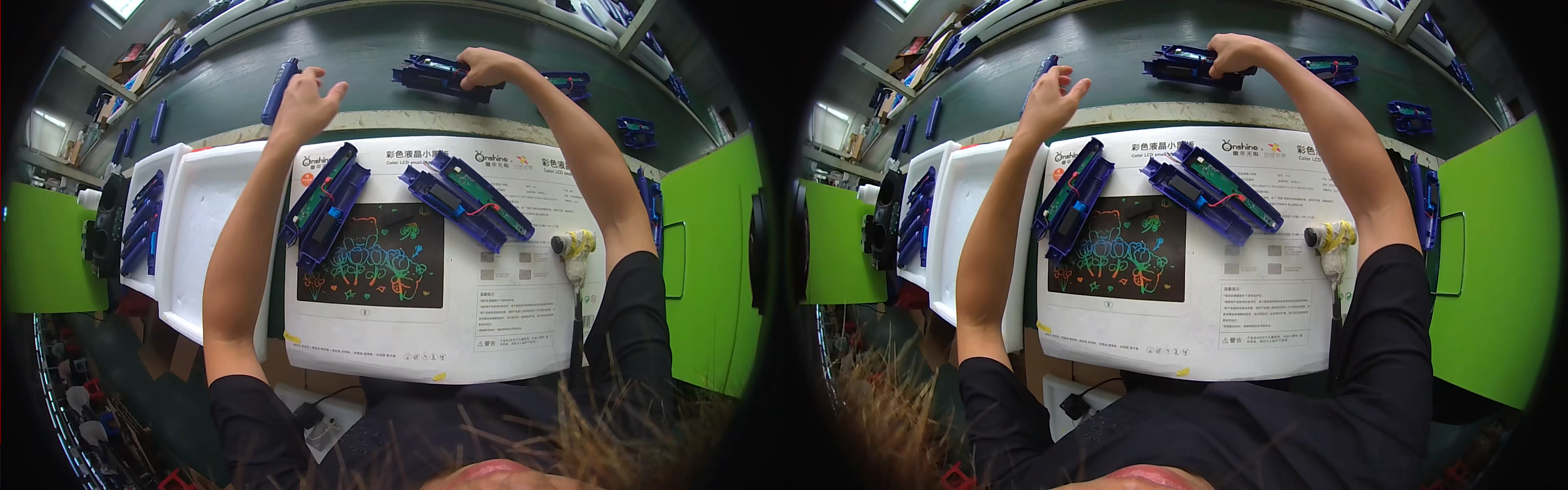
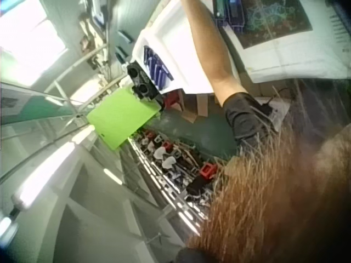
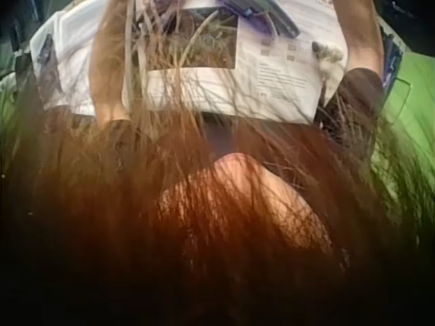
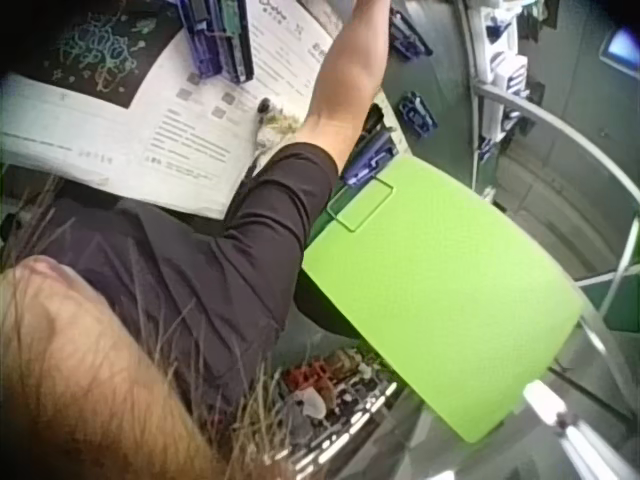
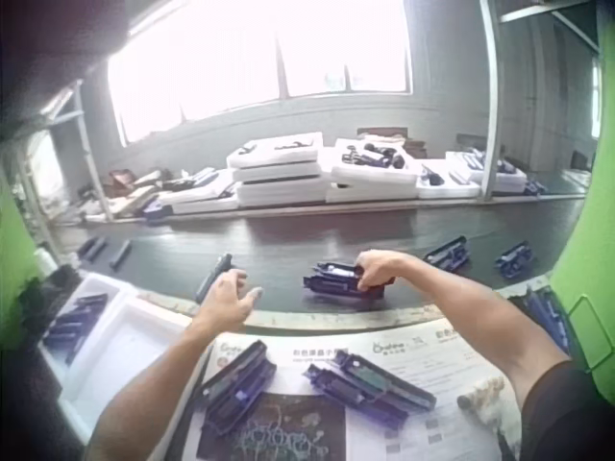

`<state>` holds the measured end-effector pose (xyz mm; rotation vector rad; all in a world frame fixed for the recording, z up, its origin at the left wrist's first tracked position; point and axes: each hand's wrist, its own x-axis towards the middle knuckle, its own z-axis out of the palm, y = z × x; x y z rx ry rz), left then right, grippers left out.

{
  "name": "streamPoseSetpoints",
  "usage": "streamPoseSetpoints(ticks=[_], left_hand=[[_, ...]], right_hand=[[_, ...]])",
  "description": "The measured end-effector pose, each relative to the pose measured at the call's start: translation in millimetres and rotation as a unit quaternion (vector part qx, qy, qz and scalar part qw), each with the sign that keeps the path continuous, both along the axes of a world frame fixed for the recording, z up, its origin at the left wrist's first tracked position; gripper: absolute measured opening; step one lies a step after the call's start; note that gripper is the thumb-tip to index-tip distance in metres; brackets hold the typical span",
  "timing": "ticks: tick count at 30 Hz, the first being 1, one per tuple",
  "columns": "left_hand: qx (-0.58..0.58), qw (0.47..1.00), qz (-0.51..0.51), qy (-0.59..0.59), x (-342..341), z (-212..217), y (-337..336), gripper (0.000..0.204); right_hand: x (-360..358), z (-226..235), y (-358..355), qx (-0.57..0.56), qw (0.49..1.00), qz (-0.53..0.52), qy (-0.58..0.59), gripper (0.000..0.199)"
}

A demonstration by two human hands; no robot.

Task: The person assembles handheld devices by fitting plastic casing halves together, snapping them closed by hand, and placing the assembled units onto the conveyor belt.

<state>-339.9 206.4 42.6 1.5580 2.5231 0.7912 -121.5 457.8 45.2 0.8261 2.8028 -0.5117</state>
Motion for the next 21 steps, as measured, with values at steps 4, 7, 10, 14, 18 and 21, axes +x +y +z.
streamPoseSetpoints(ticks=[4,7,10,14,18,21], left_hand=[[0.08,0.897,-0.068,-0.429,114,4,-53,0.071],[0.14,0.727,-0.084,-0.668,203,2,-105,0.057],[0.169,0.627,-0.17,-0.741,262,-14,-141,0.046],[0.248,0.623,-0.095,-0.736,322,-26,-180,0.04],[0.266,0.675,-0.097,-0.681,344,-37,-192,0.034],[0.273,0.657,-0.088,-0.697,349,-30,-193,0.036]], right_hand=[[67,13,-66,-0.185,0.973,-0.04,0.135,0.043],[126,21,-169,-0.415,0.865,-0.024,0.282,0.038],[184,34,-252,-0.313,0.917,-0.044,0.244,0.042],[233,12,-329,-0.081,0.94,-0.144,0.298,0.045],[257,8,-374,-0.239,0.892,-0.182,0.337,0.032],[255,10,-393,-0.25,0.875,-0.212,0.355,0.03]])
